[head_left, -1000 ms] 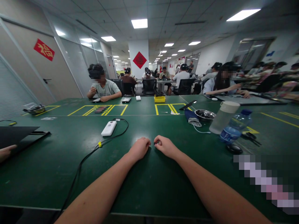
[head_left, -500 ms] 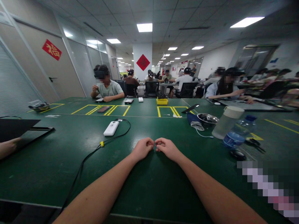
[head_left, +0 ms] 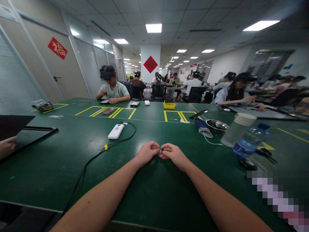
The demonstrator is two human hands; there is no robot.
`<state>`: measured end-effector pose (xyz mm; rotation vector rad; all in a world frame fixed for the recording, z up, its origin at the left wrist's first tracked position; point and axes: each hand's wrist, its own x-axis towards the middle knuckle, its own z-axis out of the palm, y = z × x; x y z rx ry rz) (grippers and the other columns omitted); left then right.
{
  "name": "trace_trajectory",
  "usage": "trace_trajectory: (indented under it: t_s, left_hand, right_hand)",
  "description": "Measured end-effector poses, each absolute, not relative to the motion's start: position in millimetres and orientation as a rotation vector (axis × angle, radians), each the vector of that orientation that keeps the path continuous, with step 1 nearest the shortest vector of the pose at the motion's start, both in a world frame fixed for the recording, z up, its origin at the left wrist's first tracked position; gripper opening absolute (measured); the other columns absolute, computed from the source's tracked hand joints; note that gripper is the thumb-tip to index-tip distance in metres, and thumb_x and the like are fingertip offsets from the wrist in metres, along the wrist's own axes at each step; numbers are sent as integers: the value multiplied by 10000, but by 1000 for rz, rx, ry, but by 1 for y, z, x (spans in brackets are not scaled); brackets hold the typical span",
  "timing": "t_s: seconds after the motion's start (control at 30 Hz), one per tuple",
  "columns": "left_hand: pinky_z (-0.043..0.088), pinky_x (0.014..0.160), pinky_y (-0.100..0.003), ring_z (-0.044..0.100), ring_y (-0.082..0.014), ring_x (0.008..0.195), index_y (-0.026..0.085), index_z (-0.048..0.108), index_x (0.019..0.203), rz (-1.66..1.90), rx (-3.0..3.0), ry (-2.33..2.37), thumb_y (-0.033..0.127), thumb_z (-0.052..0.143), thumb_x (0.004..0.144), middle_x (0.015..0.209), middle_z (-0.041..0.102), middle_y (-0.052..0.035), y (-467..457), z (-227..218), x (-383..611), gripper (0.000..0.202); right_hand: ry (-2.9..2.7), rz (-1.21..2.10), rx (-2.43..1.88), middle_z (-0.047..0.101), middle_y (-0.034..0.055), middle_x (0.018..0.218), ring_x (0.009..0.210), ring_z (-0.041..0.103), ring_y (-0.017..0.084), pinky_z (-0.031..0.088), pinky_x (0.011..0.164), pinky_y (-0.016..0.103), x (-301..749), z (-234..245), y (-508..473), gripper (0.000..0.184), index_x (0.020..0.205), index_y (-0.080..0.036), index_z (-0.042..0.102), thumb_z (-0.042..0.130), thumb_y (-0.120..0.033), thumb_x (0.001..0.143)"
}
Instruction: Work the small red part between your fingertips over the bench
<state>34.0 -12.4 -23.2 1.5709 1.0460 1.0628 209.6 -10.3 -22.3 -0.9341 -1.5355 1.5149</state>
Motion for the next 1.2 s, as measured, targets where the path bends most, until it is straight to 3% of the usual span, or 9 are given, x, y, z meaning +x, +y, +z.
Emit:
trace_trajectory:
  t_s: [0.2,0.47,0.9,1.2]
  left_hand:
    - [484,718,-262,636,-147,745,125,653,861,1059,1484,1027,213,567,754,818,692,-67,-13,-24,35,164]
    - [485,760,-275,637,-146,756,120,664,863,1054,1377,945,146,568,715,814,693,-62,-13,-26,41,178]
    - [468,685,-232,617,-126,688,124,677,854,1052,1396,971,165,593,701,796,693,-53,-14,-27,38,179]
    - [486,778,-274,647,-152,768,118,668,838,1073,1301,928,84,556,690,831,696,-76,-10,-34,37,188]
  right_hand:
    - [-1416,1525,-1009,677,69,833,701,673,139,551,667,271,212,-21,-7,189,926,-151,544,594,-170,745]
    - [-1375,1510,-1083,679,67,788,646,677,139,551,577,227,214,-18,-7,145,878,-145,549,573,-137,735]
    - [-1314,1555,-1065,683,81,814,698,692,167,568,647,273,214,-22,-5,171,888,-149,537,561,-105,725]
    - [-1340,1574,-1080,686,79,815,735,692,168,567,690,284,211,-19,-8,217,909,-148,539,532,-59,712]
